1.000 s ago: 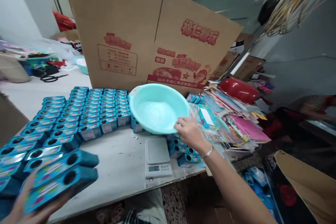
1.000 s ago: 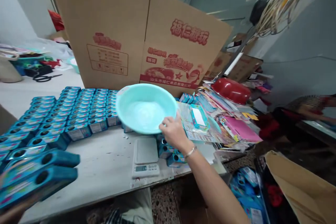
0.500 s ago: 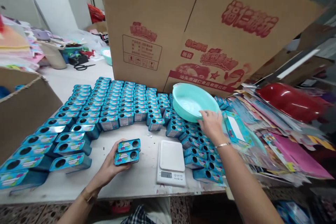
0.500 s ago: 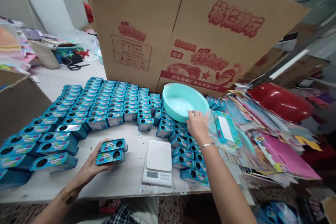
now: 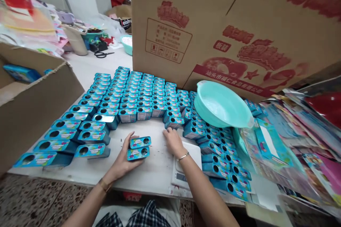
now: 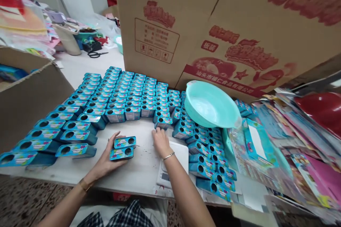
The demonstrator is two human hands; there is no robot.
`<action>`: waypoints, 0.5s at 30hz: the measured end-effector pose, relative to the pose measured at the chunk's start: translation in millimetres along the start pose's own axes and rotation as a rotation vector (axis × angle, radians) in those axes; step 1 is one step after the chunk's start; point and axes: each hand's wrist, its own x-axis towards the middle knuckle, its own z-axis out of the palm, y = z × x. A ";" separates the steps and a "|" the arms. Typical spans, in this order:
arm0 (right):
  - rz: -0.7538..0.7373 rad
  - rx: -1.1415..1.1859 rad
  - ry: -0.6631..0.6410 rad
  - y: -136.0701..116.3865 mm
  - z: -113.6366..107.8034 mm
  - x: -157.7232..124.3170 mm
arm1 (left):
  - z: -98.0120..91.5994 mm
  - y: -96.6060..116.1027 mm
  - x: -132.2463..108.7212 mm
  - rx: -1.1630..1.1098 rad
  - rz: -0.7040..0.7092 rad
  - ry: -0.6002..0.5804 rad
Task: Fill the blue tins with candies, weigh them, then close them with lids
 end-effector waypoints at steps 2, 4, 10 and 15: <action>0.016 0.001 0.014 2.7 5.7 -0.4 | 2.8 -2.7 0.3 -0.038 0.000 0.013; 0.028 0.046 0.043 4.9 9.1 -2.9 | 5.9 -6.0 1.3 -0.071 -0.009 0.020; 0.044 0.751 0.260 -13.6 -20.8 -20.2 | 10.7 -17.8 5.2 -0.116 0.002 -0.006; -0.017 1.084 0.251 -66.6 -54.0 -54.6 | 8.4 -23.1 4.8 -0.078 0.041 -0.047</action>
